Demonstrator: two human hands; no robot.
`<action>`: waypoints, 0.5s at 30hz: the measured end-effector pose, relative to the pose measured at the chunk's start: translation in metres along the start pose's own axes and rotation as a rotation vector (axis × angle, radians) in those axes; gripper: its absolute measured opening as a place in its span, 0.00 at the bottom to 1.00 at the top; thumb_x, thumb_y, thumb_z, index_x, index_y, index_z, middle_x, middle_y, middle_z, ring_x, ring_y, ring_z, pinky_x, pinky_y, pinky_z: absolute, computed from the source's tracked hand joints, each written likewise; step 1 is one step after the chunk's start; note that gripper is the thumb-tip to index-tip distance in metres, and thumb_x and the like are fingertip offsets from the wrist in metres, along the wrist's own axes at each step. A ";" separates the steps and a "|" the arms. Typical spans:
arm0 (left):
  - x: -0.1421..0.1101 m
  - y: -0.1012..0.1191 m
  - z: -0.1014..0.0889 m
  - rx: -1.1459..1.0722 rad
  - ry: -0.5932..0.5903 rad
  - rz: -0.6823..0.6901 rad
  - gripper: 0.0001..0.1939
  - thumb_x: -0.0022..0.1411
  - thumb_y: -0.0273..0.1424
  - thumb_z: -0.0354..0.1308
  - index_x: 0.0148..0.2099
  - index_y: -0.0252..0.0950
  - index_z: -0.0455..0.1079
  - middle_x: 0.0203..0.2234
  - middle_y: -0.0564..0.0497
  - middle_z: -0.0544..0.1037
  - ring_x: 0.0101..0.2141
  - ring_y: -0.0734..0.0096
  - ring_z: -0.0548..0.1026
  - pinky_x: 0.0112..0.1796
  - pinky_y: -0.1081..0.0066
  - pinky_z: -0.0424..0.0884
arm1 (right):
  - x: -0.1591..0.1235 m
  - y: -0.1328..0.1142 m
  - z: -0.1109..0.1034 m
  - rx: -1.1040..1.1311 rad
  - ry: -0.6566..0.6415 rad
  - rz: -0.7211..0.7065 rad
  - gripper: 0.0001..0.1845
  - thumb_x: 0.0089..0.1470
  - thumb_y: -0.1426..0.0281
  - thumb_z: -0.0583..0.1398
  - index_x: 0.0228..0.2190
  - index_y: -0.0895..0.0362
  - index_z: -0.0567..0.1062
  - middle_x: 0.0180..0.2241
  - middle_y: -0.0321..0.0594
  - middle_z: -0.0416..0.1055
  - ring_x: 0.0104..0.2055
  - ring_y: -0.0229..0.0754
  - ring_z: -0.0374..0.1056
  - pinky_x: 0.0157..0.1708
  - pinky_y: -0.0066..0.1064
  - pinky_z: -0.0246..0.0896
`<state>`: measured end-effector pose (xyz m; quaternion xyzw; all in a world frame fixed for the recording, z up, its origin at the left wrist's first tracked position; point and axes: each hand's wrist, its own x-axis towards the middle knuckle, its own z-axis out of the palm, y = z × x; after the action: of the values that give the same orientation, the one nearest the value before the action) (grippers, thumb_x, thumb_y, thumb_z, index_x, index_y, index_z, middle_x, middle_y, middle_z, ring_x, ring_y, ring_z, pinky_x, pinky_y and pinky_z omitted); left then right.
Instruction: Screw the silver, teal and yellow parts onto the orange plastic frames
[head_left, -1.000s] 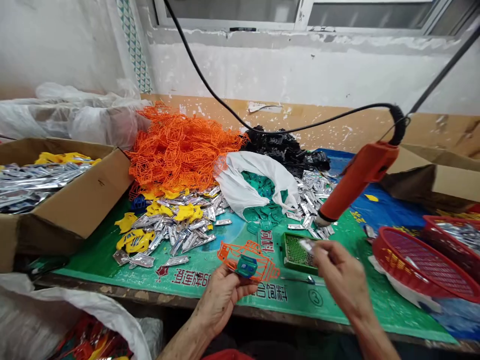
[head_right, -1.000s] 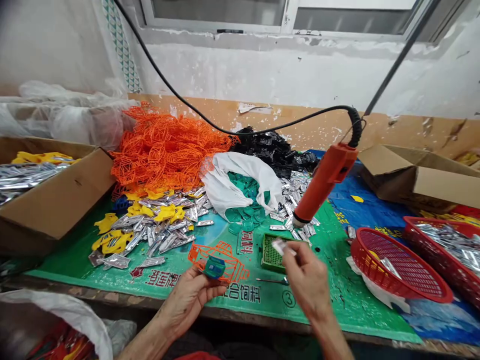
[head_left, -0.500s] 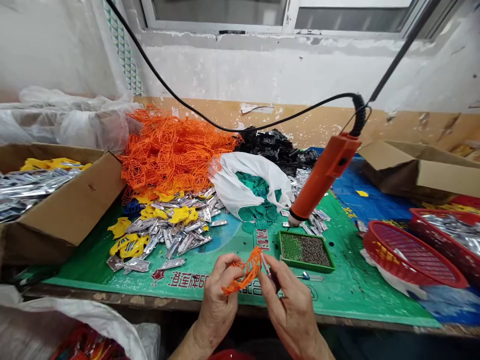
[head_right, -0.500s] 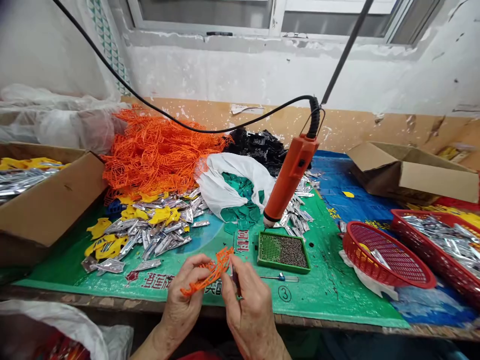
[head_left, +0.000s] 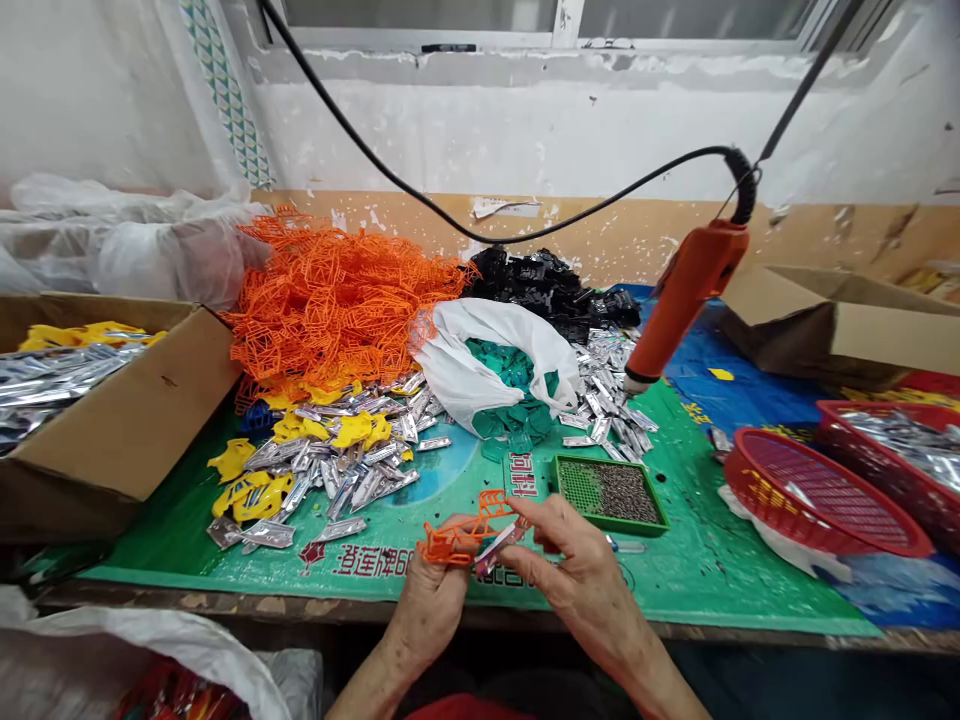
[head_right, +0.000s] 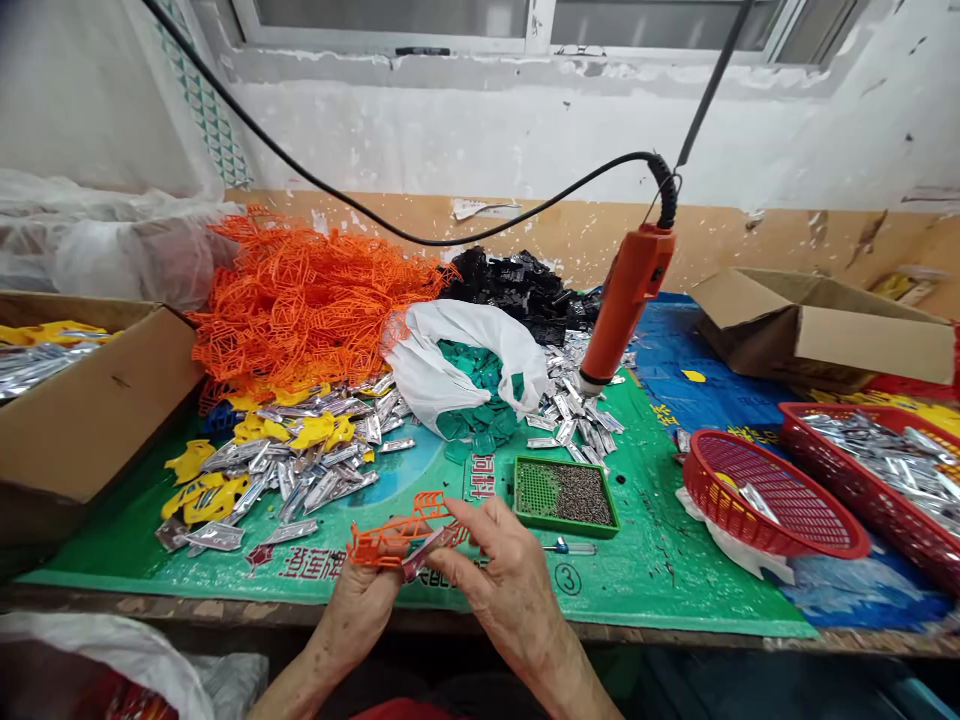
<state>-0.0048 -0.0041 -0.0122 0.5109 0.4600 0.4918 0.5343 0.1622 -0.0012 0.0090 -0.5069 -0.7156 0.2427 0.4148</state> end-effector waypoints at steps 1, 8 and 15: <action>0.001 -0.001 0.001 -0.033 -0.009 -0.013 0.11 0.54 0.25 0.56 0.35 0.39 0.79 0.35 0.49 0.80 0.41 0.58 0.73 0.46 0.66 0.65 | 0.000 -0.001 0.000 -0.046 0.054 -0.087 0.20 0.51 0.62 0.62 0.46 0.51 0.75 0.30 0.39 0.66 0.31 0.38 0.65 0.29 0.29 0.64; -0.001 -0.008 0.009 -0.318 -0.077 -0.145 0.09 0.55 0.29 0.60 0.39 0.38 0.78 0.40 0.48 0.79 0.43 0.57 0.73 0.43 0.64 0.69 | 0.004 -0.004 -0.002 0.021 -0.003 -0.218 0.08 0.54 0.67 0.60 0.38 0.50 0.75 0.46 0.43 0.70 0.52 0.47 0.62 0.52 0.45 0.58; 0.003 -0.010 0.005 -0.252 -0.037 -0.102 0.10 0.54 0.29 0.60 0.40 0.36 0.77 0.41 0.46 0.78 0.44 0.56 0.73 0.43 0.65 0.69 | 0.001 0.000 -0.002 0.549 -0.140 0.182 0.11 0.53 0.61 0.60 0.28 0.56 0.72 0.43 0.42 0.72 0.47 0.44 0.67 0.47 0.36 0.61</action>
<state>0.0009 -0.0016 -0.0219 0.4246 0.4099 0.5085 0.6271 0.1637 -0.0002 0.0101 -0.4196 -0.6016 0.4978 0.4627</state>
